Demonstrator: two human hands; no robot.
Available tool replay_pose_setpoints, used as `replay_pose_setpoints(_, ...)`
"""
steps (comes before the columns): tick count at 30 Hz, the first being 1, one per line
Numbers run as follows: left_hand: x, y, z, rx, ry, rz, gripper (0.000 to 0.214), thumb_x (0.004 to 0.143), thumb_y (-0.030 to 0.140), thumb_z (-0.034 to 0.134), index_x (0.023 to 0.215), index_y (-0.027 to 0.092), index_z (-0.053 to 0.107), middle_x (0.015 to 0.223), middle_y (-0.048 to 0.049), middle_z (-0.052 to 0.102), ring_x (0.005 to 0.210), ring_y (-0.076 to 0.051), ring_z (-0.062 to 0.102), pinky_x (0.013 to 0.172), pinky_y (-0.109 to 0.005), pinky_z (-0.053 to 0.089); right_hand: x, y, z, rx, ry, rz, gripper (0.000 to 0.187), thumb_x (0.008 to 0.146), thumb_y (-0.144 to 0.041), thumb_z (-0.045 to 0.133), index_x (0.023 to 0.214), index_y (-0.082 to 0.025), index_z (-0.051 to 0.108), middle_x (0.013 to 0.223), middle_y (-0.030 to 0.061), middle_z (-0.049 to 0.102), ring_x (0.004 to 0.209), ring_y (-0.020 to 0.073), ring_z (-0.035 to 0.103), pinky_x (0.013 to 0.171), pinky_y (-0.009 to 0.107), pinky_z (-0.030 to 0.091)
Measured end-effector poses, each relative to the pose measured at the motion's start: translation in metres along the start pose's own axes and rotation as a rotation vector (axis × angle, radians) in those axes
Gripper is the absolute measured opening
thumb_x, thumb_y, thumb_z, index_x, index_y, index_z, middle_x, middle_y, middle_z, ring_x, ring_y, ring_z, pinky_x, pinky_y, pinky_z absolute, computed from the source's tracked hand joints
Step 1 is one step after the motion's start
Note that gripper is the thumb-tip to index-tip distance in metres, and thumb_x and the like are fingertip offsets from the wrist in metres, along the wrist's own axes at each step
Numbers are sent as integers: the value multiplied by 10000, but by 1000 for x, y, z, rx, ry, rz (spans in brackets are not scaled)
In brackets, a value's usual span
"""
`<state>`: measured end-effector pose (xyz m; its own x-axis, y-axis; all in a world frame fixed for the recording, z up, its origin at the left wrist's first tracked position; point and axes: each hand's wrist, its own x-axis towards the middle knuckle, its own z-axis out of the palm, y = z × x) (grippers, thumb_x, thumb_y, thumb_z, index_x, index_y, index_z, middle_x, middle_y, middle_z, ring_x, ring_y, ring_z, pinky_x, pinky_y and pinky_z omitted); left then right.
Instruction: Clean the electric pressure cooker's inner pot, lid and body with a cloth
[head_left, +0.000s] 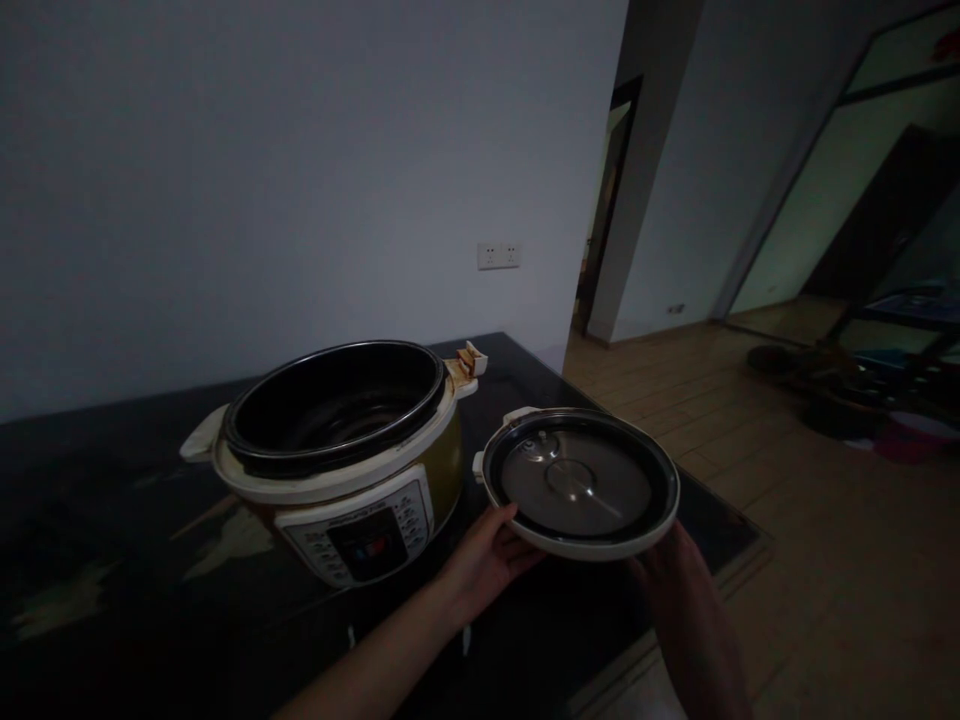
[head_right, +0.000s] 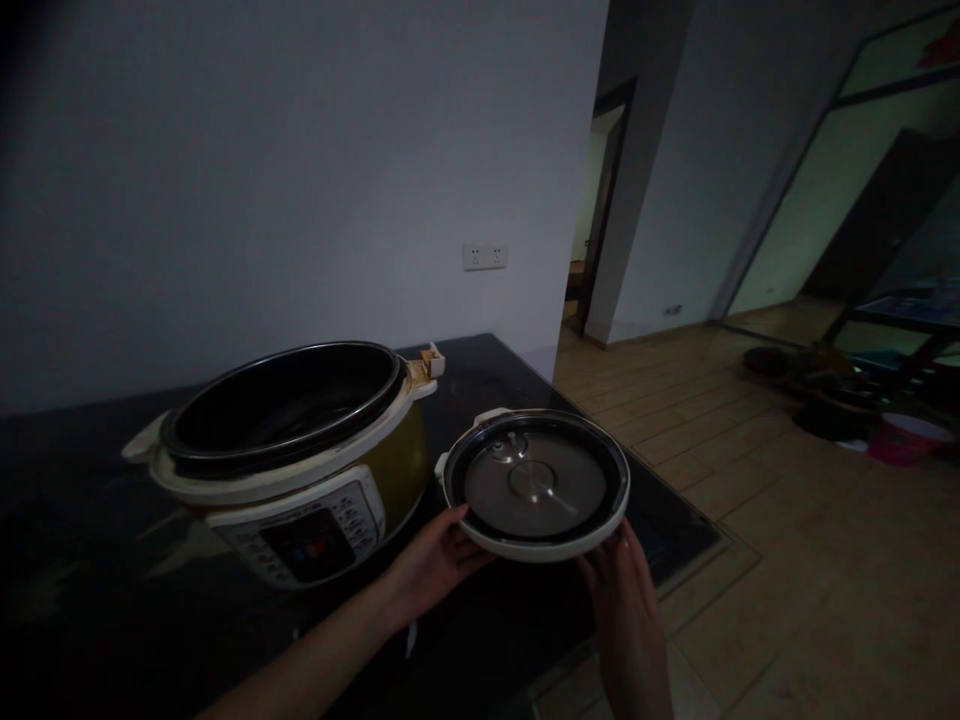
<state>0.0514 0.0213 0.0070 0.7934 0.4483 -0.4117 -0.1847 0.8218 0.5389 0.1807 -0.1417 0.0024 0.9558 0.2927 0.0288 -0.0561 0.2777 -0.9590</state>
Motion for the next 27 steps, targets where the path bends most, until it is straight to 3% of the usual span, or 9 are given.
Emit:
replay_pose_setpoints(5,-3,5,-2,16,-41,-25,181,872,240,624,1012,140,569,852,-88,734,818,-232,719,890,-413,514,2,0,3,95,27,110,672,724,-522,683,1330,-286,517,1405,55,524,1259,244,528,893,323,547)
replay_pose_setpoints(14,-10,9,-4,69,-148,-48,242,832,305,682,992,158,575,885,-78,726,872,-222,706,929,-419,478,0,-7,3,25,8,123,730,728,-542,694,1373,-297,457,1377,55,535,1265,221,515,823,250,568)
replay_pose_setpoints(23,-22,7,-4,118,-210,-59,353,811,364,694,1076,163,573,994,-93,698,950,-238,690,963,-452,444,3,-6,-2,-4,12,82,636,755,-531,678,1326,-313,500,1340,50,556,1274,274,498,1069,520,392)
replay_pose_setpoints(27,-53,16,-13,269,-286,-82,498,792,336,715,1232,178,543,1195,-146,645,1028,-256,671,976,-469,428,17,-13,-30,-19,118,-139,582,771,-504,660,1298,-304,514,1363,63,517,1331,300,427,1110,591,289)
